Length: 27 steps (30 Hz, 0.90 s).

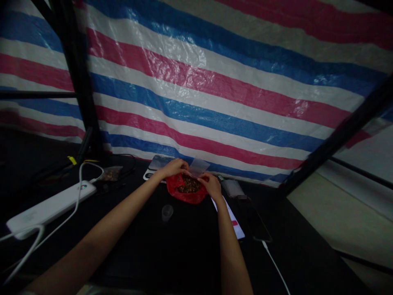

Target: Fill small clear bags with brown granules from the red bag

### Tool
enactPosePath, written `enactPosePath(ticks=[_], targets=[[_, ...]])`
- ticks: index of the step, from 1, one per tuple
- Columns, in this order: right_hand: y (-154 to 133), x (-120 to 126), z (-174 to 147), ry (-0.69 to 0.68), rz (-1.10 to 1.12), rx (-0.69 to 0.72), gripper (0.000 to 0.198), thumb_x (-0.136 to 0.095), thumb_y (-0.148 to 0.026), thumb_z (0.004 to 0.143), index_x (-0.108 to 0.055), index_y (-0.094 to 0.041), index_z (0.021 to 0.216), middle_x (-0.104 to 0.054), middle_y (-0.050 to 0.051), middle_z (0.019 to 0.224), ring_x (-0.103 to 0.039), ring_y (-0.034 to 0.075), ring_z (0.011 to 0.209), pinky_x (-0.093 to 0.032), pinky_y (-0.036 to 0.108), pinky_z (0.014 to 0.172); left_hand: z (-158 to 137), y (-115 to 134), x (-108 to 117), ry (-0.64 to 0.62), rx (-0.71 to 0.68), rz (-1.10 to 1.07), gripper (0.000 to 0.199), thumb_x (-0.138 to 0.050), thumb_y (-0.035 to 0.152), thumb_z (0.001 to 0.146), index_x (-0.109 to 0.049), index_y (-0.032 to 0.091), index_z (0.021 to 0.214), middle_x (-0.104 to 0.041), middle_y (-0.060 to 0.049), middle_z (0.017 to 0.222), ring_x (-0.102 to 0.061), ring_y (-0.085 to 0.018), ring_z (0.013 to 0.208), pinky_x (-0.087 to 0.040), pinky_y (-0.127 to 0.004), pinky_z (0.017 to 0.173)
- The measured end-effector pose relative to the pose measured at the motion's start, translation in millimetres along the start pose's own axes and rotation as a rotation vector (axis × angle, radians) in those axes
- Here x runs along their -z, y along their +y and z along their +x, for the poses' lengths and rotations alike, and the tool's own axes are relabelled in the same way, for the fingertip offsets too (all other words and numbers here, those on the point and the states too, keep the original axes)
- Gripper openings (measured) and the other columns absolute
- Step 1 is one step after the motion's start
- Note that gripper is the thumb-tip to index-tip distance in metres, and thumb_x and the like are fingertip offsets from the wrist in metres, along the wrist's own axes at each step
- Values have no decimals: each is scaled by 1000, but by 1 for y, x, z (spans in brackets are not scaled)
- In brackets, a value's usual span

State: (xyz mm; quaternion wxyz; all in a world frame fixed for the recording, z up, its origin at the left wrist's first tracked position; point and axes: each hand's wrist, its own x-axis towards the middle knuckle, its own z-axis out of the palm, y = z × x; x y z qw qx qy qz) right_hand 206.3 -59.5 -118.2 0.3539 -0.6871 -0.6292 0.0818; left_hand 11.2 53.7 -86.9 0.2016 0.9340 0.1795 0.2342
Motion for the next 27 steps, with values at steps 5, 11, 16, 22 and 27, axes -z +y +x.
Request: enactPosePath(ticks=[5, 11, 16, 22, 27], targets=[[1, 3, 1, 55, 104, -20, 29, -52, -46, 68, -61, -18, 70, -61, 1, 64, -54, 15, 61, -39, 25, 58, 1, 7, 5, 22, -19, -17, 17, -52, 27, 76, -63, 15, 81, -63, -1, 72, -55, -11, 66, -35, -18, 58], [-6, 7, -1, 107, 45, -61, 26, -53, -43, 66, -60, -18, 69, -60, 1, 61, -54, 16, 59, -40, 26, 57, 0, 19, 11, 41, -37, 80, 18, -51, 29, 77, -62, 16, 80, -63, -2, 74, -55, -13, 67, -34, -19, 57], [-7, 10, -3, 106, 34, -15, 25, -53, -42, 68, -60, -19, 73, -61, 1, 66, -55, 16, 62, -41, 27, 60, -1, 24, 11, 18, -42, 42, 17, -50, 29, 77, -61, 17, 83, -63, -2, 79, -55, -13, 70, -36, -19, 61], [-9, 5, -2, 39, 60, 42, 27, -53, -44, 69, -62, -19, 75, -63, 1, 71, -55, 16, 64, -41, 26, 62, 0, 22, 7, -43, -10, -27, 21, -51, 33, 78, -62, 16, 83, -64, -2, 73, -56, -12, 67, -37, -18, 59], [-9, -3, -2, 21, 20, 31, 35, -53, -49, 69, -66, -17, 76, -64, 3, 68, -55, 16, 60, -40, 26, 57, 0, 23, 6, -119, -16, 15, 18, -52, 30, 79, -63, 16, 76, -63, -1, 66, -57, -12, 64, -36, -18, 58]])
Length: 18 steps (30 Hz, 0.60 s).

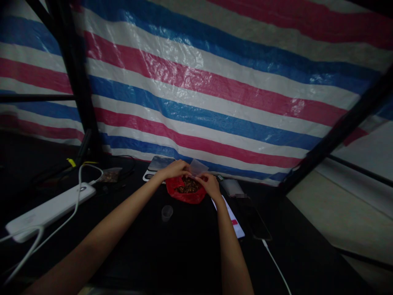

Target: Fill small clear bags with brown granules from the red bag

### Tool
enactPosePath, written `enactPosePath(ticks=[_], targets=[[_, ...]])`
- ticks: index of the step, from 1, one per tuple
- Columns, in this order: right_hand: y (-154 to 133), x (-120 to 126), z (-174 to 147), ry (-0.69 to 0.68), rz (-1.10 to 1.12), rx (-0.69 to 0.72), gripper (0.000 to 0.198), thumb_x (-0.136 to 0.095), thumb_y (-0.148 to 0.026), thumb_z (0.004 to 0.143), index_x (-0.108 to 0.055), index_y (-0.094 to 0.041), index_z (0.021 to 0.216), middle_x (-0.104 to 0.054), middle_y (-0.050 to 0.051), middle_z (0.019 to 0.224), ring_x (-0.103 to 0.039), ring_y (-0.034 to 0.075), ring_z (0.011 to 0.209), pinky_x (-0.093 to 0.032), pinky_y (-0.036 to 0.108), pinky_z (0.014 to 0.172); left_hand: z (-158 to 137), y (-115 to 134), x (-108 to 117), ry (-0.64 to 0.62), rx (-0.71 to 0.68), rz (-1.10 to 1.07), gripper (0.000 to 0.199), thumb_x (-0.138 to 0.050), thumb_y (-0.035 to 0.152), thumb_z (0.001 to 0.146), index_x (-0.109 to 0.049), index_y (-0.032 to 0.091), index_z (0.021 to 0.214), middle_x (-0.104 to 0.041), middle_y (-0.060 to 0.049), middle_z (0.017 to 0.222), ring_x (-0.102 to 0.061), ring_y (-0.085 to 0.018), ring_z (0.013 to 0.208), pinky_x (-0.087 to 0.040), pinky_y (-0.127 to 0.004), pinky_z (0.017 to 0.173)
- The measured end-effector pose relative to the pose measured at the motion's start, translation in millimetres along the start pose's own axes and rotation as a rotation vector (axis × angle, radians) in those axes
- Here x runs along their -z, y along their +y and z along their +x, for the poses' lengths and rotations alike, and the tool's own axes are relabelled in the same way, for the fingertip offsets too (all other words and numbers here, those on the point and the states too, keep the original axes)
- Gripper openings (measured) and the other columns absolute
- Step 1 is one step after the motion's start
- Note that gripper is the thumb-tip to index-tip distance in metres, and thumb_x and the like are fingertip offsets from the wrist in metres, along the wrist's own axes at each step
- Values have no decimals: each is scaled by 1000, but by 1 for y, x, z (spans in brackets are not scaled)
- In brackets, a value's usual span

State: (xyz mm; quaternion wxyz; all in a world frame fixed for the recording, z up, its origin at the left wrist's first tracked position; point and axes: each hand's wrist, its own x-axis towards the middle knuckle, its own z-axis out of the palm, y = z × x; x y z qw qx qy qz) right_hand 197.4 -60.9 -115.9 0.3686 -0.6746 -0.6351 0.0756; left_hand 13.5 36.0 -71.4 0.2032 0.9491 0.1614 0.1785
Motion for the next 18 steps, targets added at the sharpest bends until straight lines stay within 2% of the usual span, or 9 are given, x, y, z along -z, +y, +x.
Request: enactPosePath(ticks=[5, 10, 14, 18], targets=[[-6, 1, -1, 5, -110, -26, 32, -55, -46, 68, -68, -18, 77, -65, 3, 67, -55, 17, 60, -37, 25, 54, 0, 8, -2, 40, 27, 219, 16, -53, 28, 78, -63, 16, 75, -62, -5, 74, -57, -16, 76, -38, -22, 66], [-16, 2, -3, 25, -186, -30, 30, -54, -46, 69, -67, -20, 74, -65, 3, 67, -56, 17, 61, -38, 26, 55, -3, 14, -1, 55, 76, 380, 17, -52, 25, 78, -61, 13, 85, -61, -10, 86, -56, -20, 86, -39, -26, 73], [-16, 0, -5, 8, -66, -25, 31, -53, -48, 70, -67, -20, 77, -67, 3, 74, -59, 18, 66, -42, 27, 60, -3, 10, 1, 51, 54, 311, 20, -51, 33, 78, -62, 17, 85, -63, -7, 81, -57, -19, 79, -39, -24, 65], [-16, -1, -6, -41, 54, 14, 31, -56, -46, 70, -68, -22, 84, -68, 2, 83, -61, 20, 76, -45, 29, 68, 0, 7, -3, -33, -22, 144, 20, -53, 36, 77, -63, 19, 78, -63, -2, 70, -58, -15, 69, -37, -21, 57]])
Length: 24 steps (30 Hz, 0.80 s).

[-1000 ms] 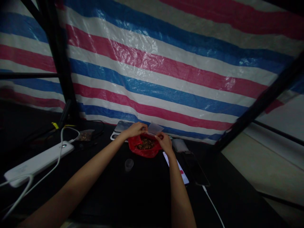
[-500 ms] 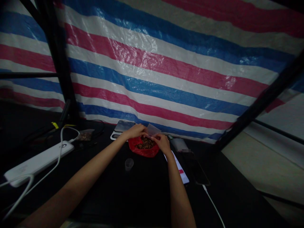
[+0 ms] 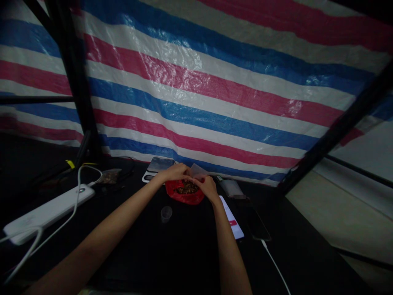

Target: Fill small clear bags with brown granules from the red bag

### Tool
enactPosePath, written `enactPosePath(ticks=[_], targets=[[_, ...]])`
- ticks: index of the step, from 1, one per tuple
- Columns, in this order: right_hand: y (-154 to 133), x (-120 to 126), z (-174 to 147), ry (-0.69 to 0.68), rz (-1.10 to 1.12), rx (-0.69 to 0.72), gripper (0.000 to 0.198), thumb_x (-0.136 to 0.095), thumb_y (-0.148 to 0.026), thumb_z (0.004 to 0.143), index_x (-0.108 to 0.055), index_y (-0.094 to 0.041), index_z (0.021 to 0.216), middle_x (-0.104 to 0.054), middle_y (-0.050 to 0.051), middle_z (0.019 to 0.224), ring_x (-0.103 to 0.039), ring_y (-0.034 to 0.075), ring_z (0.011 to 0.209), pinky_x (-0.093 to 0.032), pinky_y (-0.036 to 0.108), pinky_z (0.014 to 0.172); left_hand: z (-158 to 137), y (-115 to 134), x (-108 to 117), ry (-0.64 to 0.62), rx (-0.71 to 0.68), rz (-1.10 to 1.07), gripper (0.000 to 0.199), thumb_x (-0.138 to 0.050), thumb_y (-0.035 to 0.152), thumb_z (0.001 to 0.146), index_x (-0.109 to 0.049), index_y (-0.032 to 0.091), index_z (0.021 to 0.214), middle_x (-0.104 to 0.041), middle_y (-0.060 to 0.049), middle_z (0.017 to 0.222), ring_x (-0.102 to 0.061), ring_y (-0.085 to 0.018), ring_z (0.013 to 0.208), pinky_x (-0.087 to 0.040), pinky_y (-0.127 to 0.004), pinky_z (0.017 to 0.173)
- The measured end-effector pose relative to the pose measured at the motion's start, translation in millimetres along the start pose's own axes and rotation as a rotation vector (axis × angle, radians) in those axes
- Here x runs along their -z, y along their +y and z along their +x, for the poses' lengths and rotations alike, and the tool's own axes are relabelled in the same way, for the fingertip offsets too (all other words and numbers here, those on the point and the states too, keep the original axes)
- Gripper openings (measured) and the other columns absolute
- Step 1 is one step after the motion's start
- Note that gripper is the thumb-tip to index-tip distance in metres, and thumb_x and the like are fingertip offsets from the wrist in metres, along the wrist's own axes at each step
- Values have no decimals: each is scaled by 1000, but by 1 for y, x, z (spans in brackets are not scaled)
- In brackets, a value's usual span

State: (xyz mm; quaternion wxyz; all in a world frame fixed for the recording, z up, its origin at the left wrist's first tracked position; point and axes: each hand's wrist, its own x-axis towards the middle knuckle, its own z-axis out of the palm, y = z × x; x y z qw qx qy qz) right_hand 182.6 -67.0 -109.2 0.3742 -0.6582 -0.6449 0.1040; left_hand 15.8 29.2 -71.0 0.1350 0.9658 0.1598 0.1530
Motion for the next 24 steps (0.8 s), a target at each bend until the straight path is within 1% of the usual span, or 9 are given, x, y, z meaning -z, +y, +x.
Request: enactPosePath(ticks=[3, 6, 8, 12, 15, 17, 20, 23, 24], targets=[[-1, -2, -1, -2, 20, 10, 32, -58, -45, 68, -67, -22, 89, -68, 3, 86, -62, 21, 79, -46, 30, 70, 3, 0, -7, -19, 16, 24, 19, -54, 30, 76, -63, 16, 67, -62, -4, 66, -57, -16, 69, -36, -21, 56], [0, -4, 0, 9, 30, -19, 32, -60, -44, 67, -67, -21, 87, -68, 4, 86, -61, 21, 79, -46, 32, 71, 5, 1, -10, 17, 35, 76, 18, -54, 28, 76, -63, 15, 68, -62, -7, 72, -57, -18, 75, -37, -22, 60], [1, -5, 1, -10, 55, -17, 30, -60, -43, 67, -68, -20, 84, -68, 4, 84, -61, 22, 78, -46, 32, 72, 5, 0, -8, 2, 11, 43, 17, -53, 26, 76, -62, 15, 68, -62, -5, 71, -57, -17, 74, -38, -22, 62], [-4, -1, 3, -64, 161, 30, 32, -56, -44, 70, -67, -17, 84, -68, 6, 87, -61, 22, 81, -46, 32, 74, -4, -7, -1, -38, -10, -101, 20, -54, 25, 76, -60, 15, 60, -59, -1, 60, -54, -12, 64, -36, -19, 60], [-12, 4, 4, -5, 273, 27, 34, -54, -46, 70, -65, -16, 84, -67, 7, 86, -61, 22, 81, -45, 33, 75, -20, -16, 0, -40, 15, -242, 21, -54, 25, 75, -59, 12, 60, -56, 1, 56, -50, -10, 58, -34, -18, 57], [-16, 4, 5, 19, 339, 16, 33, -57, -46, 68, -65, -17, 81, -67, 6, 81, -61, 21, 77, -46, 32, 73, -34, -21, -4, -61, 15, -385, 18, -53, 24, 76, -60, 11, 65, -54, 2, 56, -48, -8, 54, -33, -17, 54], [-21, -5, 5, 29, 388, 28, 32, -63, -43, 63, -65, -17, 81, -67, 5, 81, -60, 20, 74, -46, 31, 71, -57, -24, -13, -54, 47, -574, 14, -53, 22, 74, -60, 10, 76, -53, 3, 60, -44, -6, 54, -31, -15, 52], [-26, -21, 4, 33, 427, 30, 29, -66, -39, 61, -65, -17, 79, -66, 4, 77, -60, 18, 71, -46, 30, 68, -77, -24, -23, -50, 76, -698, 14, -52, 21, 73, -59, 10, 74, -50, 4, 58, -41, -5, 52, -30, -15, 50], [-29, -26, 3, 37, 446, 23, 27, -66, -38, 61, -65, -17, 76, -66, 4, 74, -59, 18, 69, -46, 29, 66, -82, -23, -27, -18, 86, -727, 15, -51, 22, 74, -58, 9, 73, -49, 4, 58, -41, -5, 52, -30, -15, 50]])
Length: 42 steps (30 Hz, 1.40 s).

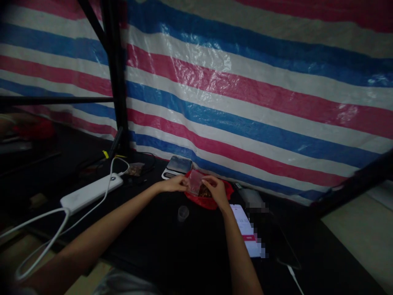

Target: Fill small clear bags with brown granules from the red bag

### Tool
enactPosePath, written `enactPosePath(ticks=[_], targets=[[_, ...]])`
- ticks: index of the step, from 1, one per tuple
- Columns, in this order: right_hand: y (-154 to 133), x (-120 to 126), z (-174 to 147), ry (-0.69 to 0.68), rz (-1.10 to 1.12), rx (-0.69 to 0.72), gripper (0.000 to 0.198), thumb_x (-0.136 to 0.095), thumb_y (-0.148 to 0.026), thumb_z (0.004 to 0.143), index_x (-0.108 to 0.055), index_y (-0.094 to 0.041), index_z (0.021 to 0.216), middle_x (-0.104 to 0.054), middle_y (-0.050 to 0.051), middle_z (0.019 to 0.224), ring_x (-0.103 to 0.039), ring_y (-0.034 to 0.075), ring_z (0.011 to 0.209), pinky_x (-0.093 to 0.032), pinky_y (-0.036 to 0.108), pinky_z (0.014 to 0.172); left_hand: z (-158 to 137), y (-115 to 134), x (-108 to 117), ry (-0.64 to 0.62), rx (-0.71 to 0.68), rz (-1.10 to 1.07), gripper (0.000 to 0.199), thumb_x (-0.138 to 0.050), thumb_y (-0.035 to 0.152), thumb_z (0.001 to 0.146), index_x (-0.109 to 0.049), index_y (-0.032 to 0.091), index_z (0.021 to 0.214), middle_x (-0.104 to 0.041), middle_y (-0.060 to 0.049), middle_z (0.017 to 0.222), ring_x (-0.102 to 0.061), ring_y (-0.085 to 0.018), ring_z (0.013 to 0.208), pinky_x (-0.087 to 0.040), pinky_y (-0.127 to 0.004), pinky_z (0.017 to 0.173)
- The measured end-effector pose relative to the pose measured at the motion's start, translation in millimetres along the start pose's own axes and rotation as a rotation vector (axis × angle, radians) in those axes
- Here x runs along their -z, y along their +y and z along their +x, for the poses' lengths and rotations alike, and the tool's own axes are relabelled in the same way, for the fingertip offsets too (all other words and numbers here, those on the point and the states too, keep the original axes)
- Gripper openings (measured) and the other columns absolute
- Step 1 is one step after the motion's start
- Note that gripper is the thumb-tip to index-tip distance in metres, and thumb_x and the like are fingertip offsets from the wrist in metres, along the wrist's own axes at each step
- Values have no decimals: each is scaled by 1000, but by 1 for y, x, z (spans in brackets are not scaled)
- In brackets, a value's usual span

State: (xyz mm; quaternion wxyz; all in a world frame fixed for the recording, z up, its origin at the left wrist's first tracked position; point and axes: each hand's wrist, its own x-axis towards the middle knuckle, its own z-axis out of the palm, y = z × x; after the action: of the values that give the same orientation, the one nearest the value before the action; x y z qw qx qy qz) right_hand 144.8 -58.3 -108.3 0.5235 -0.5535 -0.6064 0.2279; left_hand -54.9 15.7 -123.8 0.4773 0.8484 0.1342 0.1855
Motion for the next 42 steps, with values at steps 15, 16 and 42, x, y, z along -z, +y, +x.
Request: enactPosePath(ticks=[15, 16, 42], targets=[[17, -21, -4, 359, 116, -81, 21, -68, -33, 57, -65, -15, 68, -65, 3, 64, -59, 17, 61, -46, 30, 63, -2, -16, -35, 433, 42, -242, 38, -59, 45, 69, -62, 7, 73, -61, -4, 57, -49, -7, 42, -36, -16, 39], [19, -19, -3, 355, 121, -98, 21, -69, -33, 56, -65, -15, 67, -65, 3, 64, -59, 18, 62, -46, 31, 64, -2, -17, -34, 427, 41, -245, 37, -59, 44, 69, -62, 7, 72, -61, -4, 56, -48, -7, 42, -36, -16, 39], [-12, -60, -22, 59, 342, -57, 28, -65, -35, 63, -66, -19, 86, -68, 5, 88, -63, 22, 83, -47, 36, 79, -3, 2, -47, 265, 17, -500, 39, -58, 42, 72, -55, 6, 88, -60, -4, 61, -56, -9, 48, -42, -17, 43]])
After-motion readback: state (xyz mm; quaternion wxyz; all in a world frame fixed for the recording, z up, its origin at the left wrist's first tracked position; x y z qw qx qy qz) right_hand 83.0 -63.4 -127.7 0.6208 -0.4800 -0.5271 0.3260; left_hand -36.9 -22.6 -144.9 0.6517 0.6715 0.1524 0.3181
